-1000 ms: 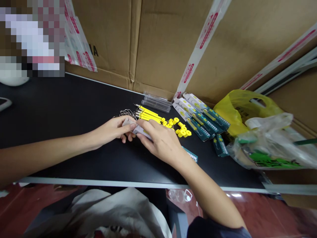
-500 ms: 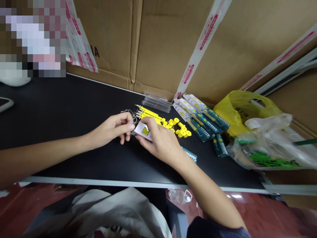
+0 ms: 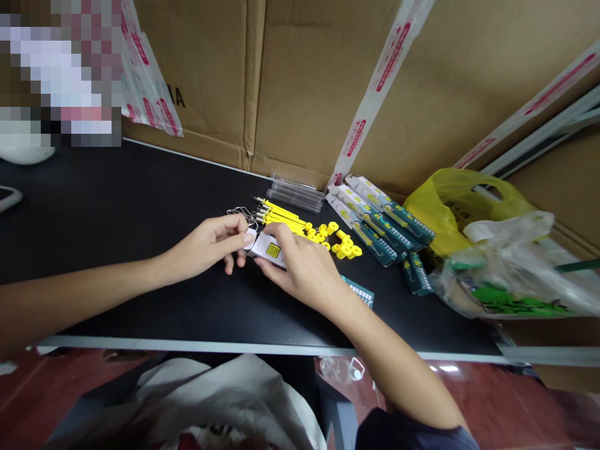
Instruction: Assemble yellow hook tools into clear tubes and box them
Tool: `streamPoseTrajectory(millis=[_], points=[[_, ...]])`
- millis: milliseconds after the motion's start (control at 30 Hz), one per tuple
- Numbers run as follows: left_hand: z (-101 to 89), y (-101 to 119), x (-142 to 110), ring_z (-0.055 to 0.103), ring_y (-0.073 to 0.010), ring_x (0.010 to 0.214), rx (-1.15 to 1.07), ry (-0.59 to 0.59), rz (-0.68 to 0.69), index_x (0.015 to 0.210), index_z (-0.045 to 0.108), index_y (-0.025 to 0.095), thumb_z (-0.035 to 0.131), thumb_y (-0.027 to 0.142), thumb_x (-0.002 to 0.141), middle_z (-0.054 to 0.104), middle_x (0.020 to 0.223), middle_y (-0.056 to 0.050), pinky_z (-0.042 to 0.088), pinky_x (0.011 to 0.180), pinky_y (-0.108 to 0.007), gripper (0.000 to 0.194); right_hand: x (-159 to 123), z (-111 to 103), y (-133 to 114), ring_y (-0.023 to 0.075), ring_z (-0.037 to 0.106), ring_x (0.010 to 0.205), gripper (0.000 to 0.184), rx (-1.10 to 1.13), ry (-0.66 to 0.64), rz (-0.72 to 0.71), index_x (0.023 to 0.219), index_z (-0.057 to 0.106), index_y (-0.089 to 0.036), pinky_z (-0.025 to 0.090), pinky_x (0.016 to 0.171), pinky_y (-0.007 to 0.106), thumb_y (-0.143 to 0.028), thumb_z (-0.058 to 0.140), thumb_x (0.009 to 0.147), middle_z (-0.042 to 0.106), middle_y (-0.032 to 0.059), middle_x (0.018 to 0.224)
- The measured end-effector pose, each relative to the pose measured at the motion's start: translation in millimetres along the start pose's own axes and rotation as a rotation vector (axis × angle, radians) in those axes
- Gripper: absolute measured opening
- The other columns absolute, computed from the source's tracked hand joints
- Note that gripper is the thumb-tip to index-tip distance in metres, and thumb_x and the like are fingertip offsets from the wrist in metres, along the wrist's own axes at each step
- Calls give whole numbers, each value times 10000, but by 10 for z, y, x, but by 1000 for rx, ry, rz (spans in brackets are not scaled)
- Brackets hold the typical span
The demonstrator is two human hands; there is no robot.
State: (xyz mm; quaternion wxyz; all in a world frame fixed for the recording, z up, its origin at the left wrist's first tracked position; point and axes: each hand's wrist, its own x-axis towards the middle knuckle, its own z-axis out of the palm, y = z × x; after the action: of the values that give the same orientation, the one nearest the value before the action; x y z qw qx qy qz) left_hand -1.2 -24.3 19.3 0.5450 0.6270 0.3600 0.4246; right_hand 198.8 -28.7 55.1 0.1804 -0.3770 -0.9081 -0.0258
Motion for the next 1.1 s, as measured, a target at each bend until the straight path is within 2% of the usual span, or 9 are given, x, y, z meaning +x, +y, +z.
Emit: streamPoseTrajectory(millis=[233, 400, 633, 1100], points=[[0, 58, -17, 485, -63, 457, 119, 26, -8, 700, 444, 185, 556, 336, 881, 497, 554, 61, 449, 423, -171, 261, 8, 8, -13, 211, 698, 782, 347, -48, -11, -25, 1150, 452, -210, 449, 589, 269, -370, 598, 879, 702, 60, 1066], [-16, 68, -36, 478, -69, 468, 261, 50, 6, 691, 447, 188, 525, 340, 893, 456, 560, 68, 421, 438, -179, 265, 2, 30, -35, 215, 695, 770, 347, -108, -22, -17, 1145, 470, -209, 413, 555, 269, -349, 620, 865, 711, 49, 1025], [-24, 85, -73, 450, -75, 545, 520, 58, 127, 718, 483, 179, 485, 261, 901, 479, 633, 53, 346, 503, -199, 200, 7, 33, -70, 226, 698, 829, 303, -118, -54, -19, 1136, 494, -203, 427, 563, 274, -336, 591, 881, 713, 50, 1014], [-5, 142, -117, 481, -126, 639, 644, -12, 171, 732, 461, 197, 509, 282, 883, 504, 701, 32, 361, 611, -258, 179, 4, 54, -91, 227, 693, 863, 273, -77, -56, -28, 1126, 507, -204, 449, 605, 273, -333, 567, 893, 720, 71, 1016]])
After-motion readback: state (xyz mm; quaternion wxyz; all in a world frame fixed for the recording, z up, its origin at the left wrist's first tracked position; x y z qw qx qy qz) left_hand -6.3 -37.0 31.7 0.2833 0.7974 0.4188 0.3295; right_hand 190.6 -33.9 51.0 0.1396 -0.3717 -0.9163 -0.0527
